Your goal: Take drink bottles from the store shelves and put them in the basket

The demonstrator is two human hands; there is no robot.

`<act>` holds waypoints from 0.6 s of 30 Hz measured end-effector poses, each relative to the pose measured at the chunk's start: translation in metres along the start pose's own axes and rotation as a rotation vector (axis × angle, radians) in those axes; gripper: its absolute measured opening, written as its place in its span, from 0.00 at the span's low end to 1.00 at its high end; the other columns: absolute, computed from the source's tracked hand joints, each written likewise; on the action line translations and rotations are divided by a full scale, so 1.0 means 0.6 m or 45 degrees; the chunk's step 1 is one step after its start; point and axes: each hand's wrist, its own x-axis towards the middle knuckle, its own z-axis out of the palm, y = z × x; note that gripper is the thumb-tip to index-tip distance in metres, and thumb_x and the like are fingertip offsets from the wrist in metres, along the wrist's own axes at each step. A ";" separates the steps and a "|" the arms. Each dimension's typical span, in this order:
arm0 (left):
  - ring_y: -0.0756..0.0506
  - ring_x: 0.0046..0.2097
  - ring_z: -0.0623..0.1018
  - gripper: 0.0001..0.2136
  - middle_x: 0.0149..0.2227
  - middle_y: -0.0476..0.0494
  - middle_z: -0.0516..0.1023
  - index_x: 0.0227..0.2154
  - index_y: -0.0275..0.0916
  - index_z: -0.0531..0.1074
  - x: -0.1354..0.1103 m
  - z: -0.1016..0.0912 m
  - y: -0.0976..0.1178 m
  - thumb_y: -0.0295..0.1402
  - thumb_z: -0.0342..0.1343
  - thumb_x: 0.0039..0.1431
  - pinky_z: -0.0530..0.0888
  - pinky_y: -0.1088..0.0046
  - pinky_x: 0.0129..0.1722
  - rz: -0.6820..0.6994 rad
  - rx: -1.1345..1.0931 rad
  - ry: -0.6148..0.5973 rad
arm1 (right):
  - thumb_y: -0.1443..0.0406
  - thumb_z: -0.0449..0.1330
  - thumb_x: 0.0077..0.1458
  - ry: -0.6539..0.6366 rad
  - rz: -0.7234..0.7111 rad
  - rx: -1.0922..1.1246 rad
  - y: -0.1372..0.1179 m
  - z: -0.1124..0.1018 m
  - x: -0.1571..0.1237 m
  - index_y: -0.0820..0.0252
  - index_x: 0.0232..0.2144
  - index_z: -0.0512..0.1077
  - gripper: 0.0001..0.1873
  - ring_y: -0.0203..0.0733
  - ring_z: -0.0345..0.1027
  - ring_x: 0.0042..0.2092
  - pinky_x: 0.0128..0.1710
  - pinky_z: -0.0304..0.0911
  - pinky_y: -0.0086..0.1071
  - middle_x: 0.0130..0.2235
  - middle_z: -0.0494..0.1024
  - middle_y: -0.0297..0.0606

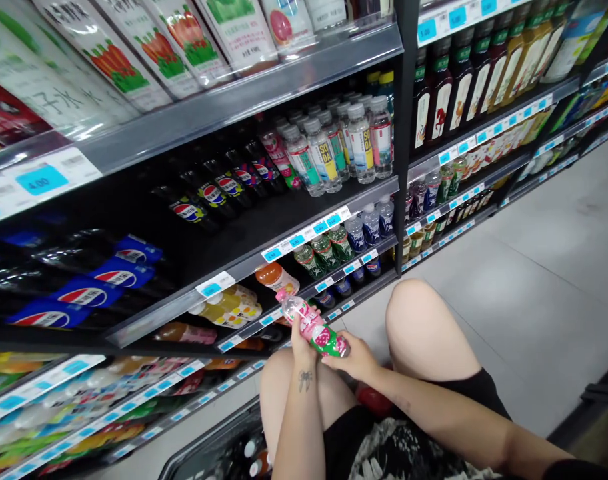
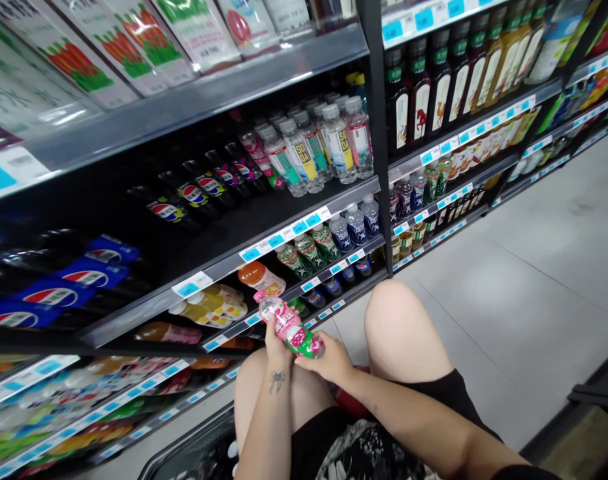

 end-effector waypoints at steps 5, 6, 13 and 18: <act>0.46 0.33 0.80 0.20 0.35 0.43 0.80 0.44 0.37 0.77 -0.001 0.003 -0.001 0.45 0.62 0.53 0.75 0.73 0.33 0.001 -0.037 -0.036 | 0.50 0.71 0.45 -0.005 -0.058 -0.172 -0.015 -0.007 -0.003 0.57 0.41 0.74 0.25 0.42 0.73 0.36 0.35 0.63 0.31 0.35 0.80 0.33; 0.46 0.33 0.80 0.21 0.35 0.43 0.80 0.44 0.37 0.77 -0.001 0.003 -0.001 0.46 0.62 0.52 0.75 0.73 0.33 0.000 -0.033 -0.049 | 0.50 0.71 0.45 0.006 -0.062 -0.212 -0.019 -0.008 -0.004 0.56 0.42 0.74 0.25 0.43 0.73 0.36 0.35 0.63 0.31 0.36 0.81 0.33; 0.45 0.31 0.79 0.23 0.32 0.42 0.80 0.37 0.35 0.75 0.002 0.005 -0.012 0.51 0.65 0.49 0.76 0.69 0.35 -0.096 0.214 0.039 | 0.53 0.72 0.44 0.183 0.056 -0.595 -0.011 -0.004 0.002 0.54 0.49 0.72 0.31 0.50 0.75 0.42 0.39 0.62 0.34 0.42 0.81 0.39; 0.49 0.24 0.75 0.18 0.25 0.47 0.75 0.31 0.34 0.72 0.004 0.009 -0.023 0.44 0.68 0.46 0.75 0.72 0.31 -0.238 0.286 0.145 | 0.55 0.68 0.49 0.158 0.168 -0.563 0.015 0.026 -0.014 0.58 0.52 0.69 0.30 0.52 0.75 0.45 0.42 0.65 0.36 0.44 0.80 0.43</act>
